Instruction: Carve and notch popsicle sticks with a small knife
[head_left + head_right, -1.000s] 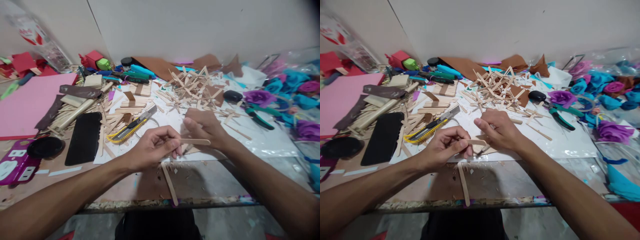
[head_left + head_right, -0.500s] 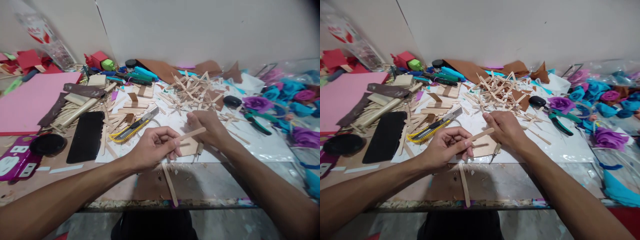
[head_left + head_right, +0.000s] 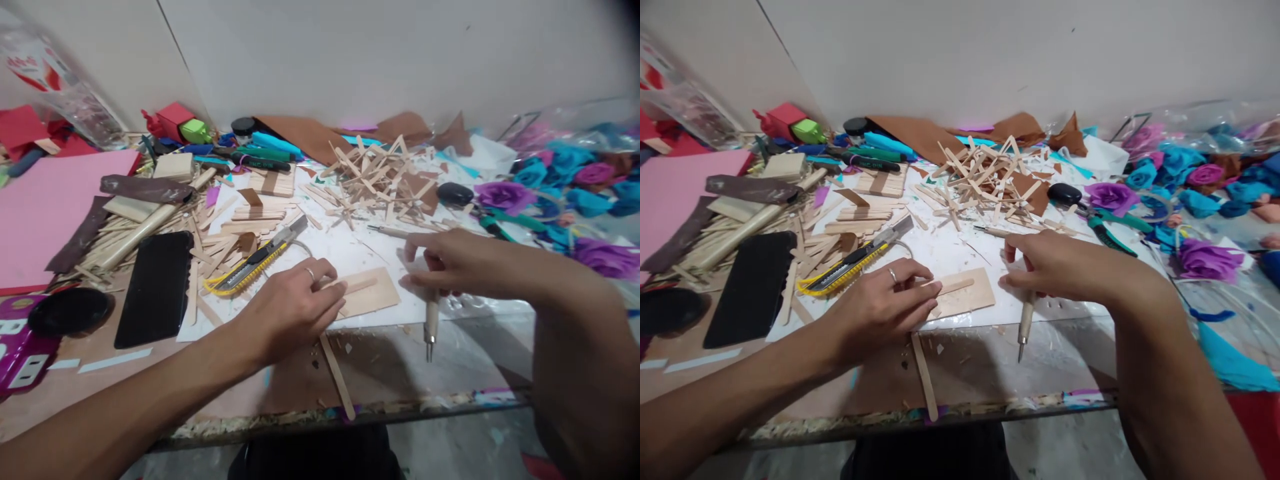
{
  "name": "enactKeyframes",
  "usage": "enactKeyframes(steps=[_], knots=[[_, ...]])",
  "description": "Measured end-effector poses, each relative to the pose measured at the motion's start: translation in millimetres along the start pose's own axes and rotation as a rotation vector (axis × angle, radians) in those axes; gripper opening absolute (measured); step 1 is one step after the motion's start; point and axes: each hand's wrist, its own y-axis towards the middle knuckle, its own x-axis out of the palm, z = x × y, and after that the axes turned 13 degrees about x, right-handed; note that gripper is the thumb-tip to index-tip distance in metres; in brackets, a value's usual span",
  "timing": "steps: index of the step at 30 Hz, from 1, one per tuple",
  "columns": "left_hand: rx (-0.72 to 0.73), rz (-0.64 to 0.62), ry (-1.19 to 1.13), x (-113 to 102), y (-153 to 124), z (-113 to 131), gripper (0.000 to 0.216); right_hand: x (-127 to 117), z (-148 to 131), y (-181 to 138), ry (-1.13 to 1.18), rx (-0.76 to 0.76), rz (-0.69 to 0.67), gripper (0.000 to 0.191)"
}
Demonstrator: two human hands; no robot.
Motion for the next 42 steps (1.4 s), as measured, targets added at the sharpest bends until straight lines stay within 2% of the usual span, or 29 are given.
enactKeyframes(steps=[3, 5, 8, 12, 15, 18, 21, 23, 26, 29, 31, 34, 36, 39, 42], knots=[[-0.013, 0.005, -0.025, -3.0, 1.9, 1.0, 0.021, -0.5, -8.1, -2.1, -0.080, -0.041, 0.140, 0.025], [-0.037, 0.006, -0.064, -5.2, 2.8, 1.7, 0.023, -2.0, -12.7, -5.4, -0.113, 0.015, 0.194, 0.026], [-0.075, -0.010, -0.130, -7.6, 3.1, 2.6, 0.026, -1.4, -17.6, -13.1, -0.120, 0.106, 0.151, 0.025], [-0.118, -0.034, -0.186, -7.9, 2.0, 2.6, 0.027, 9.5, -25.4, -23.3, -0.062, 0.043, 0.049, 0.014], [-0.150, -0.023, -0.217, -7.8, 1.3, 1.4, 0.023, 17.7, -29.5, -30.1, -0.050, -0.011, 0.094, 0.011], [-0.159, 0.020, -0.260, -7.7, 2.5, 1.1, 0.018, 13.3, -31.2, -37.6, 0.141, -0.084, 0.212, 0.021], [-0.156, 0.100, -0.318, -4.8, 5.6, 2.4, 0.018, -4.2, -40.4, -41.8, 0.524, -0.167, 0.338, 0.029], [-0.152, 0.138, -0.347, -0.4, 7.6, 3.4, 0.018, -16.4, -54.7, -38.7, 0.801, -0.254, 0.364, 0.029], [-0.140, 0.160, -0.352, 6.7, 9.0, 3.7, 0.020, -23.3, -84.5, -22.5, 1.186, -0.401, 0.203, 0.026], [-0.149, 0.152, -0.364, 9.0, 8.7, 3.5, 0.022, -12.6, -111.7, 0.6, 1.369, -0.473, -0.041, 0.011], [-0.168, 0.165, -0.370, 7.8, 7.9, 3.9, 0.020, -1.0, -122.5, 13.8, 1.426, -0.530, -0.119, 0.028], [-0.152, 0.200, -0.349, 6.6, 5.8, 4.2, 0.015, 12.6, -125.5, 24.4, 1.509, -0.588, -0.127, 0.056], [-0.117, 0.192, -0.318, 7.9, 4.1, 3.4, 0.016, 17.2, -121.6, 25.5, 1.531, -0.583, -0.147, 0.066], [-0.078, 0.178, -0.282, 12.1, 3.0, 0.7, 0.017, 21.0, -113.8, 22.8, 1.512, -0.595, -0.226, 0.071], [-0.063, 0.216, -0.279, 15.4, 5.1, -1.3, 0.016, 25.8, -109.4, 20.8, 1.484, -0.636, -0.298, 0.070]])
